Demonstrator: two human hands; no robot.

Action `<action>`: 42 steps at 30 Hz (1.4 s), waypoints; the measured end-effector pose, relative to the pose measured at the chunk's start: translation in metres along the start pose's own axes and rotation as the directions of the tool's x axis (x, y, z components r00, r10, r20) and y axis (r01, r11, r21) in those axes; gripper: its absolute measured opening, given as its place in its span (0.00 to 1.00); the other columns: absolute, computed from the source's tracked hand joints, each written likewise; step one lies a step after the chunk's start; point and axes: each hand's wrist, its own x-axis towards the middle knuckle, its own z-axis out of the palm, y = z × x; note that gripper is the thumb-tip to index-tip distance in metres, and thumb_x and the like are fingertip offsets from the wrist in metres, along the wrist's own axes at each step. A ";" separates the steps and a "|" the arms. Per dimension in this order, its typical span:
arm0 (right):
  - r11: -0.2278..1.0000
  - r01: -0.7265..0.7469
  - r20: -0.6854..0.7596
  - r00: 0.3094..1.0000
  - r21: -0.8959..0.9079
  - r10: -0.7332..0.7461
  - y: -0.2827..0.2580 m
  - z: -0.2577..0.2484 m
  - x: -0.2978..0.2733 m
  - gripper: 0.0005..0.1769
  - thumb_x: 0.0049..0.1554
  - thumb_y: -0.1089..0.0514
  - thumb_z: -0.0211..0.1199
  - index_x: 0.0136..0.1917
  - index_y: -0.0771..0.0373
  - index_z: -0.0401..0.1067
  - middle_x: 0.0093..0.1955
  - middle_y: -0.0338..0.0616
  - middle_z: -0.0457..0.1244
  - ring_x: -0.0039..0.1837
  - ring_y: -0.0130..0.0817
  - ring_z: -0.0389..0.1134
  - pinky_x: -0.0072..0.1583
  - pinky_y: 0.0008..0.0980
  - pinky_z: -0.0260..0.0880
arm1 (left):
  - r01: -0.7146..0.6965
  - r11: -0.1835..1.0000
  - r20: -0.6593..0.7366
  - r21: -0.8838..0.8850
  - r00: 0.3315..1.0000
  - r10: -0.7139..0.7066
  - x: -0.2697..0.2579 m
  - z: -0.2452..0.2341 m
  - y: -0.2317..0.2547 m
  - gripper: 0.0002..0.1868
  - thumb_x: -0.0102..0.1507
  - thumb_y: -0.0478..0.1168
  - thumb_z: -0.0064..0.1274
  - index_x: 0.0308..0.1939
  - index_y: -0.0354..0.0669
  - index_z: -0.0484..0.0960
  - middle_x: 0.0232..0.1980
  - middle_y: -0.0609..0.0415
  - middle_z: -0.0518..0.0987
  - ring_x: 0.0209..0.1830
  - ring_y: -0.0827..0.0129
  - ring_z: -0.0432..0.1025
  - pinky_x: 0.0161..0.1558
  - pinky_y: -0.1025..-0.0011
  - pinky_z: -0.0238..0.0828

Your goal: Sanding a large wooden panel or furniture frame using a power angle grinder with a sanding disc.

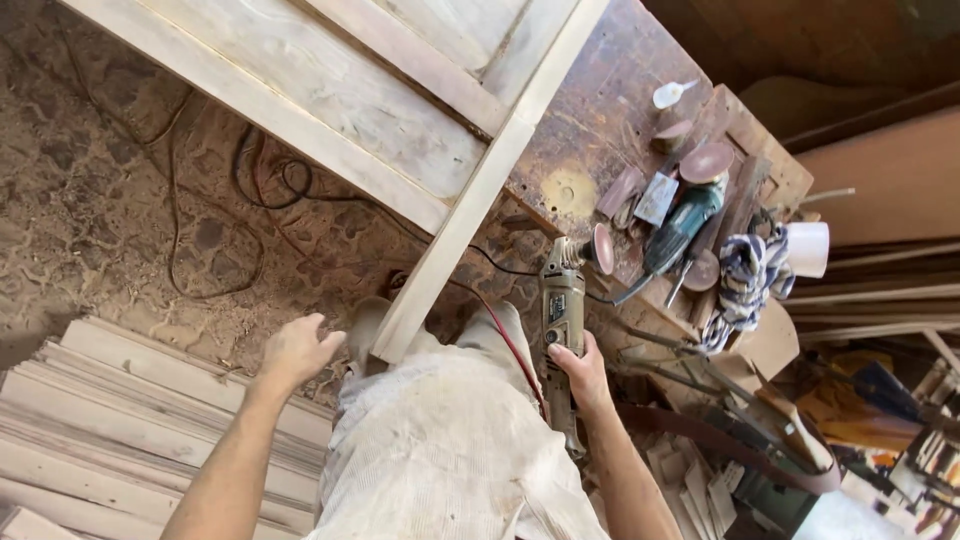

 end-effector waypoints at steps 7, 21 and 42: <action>0.971 0.188 0.057 0.982 -0.147 -0.182 0.001 -0.032 0.150 0.34 0.44 0.48 0.79 0.58 0.66 0.70 0.44 0.51 0.63 0.48 0.38 0.63 0.52 0.41 0.66 | 0.219 0.879 -0.167 -0.424 0.935 -0.314 -0.012 0.069 -0.041 0.29 0.55 0.66 0.57 0.32 0.40 0.81 0.39 0.38 0.85 0.53 0.40 0.77 0.53 0.48 0.72; 0.611 0.359 0.242 0.932 -0.706 -0.269 -0.075 -0.053 0.266 0.37 0.45 0.36 0.73 0.52 0.71 0.75 0.47 0.58 0.69 0.48 0.52 0.71 0.52 0.46 0.71 | 0.534 -0.201 0.521 -0.821 0.557 -0.647 -0.153 0.278 0.079 0.23 0.71 0.51 0.53 0.53 0.33 0.88 0.20 0.50 0.68 0.14 0.68 0.55 0.13 0.73 0.50; 0.458 0.507 0.381 0.858 -0.730 -0.343 -0.088 0.028 0.218 0.40 0.55 0.43 0.67 0.72 0.69 0.63 0.64 0.55 0.64 0.63 0.47 0.67 0.59 0.44 0.74 | 0.492 0.260 0.268 -0.831 0.763 -0.588 -0.045 0.321 -0.008 0.43 0.68 0.63 0.45 0.78 0.39 0.55 0.47 0.43 0.85 0.22 0.73 0.71 0.20 0.79 0.65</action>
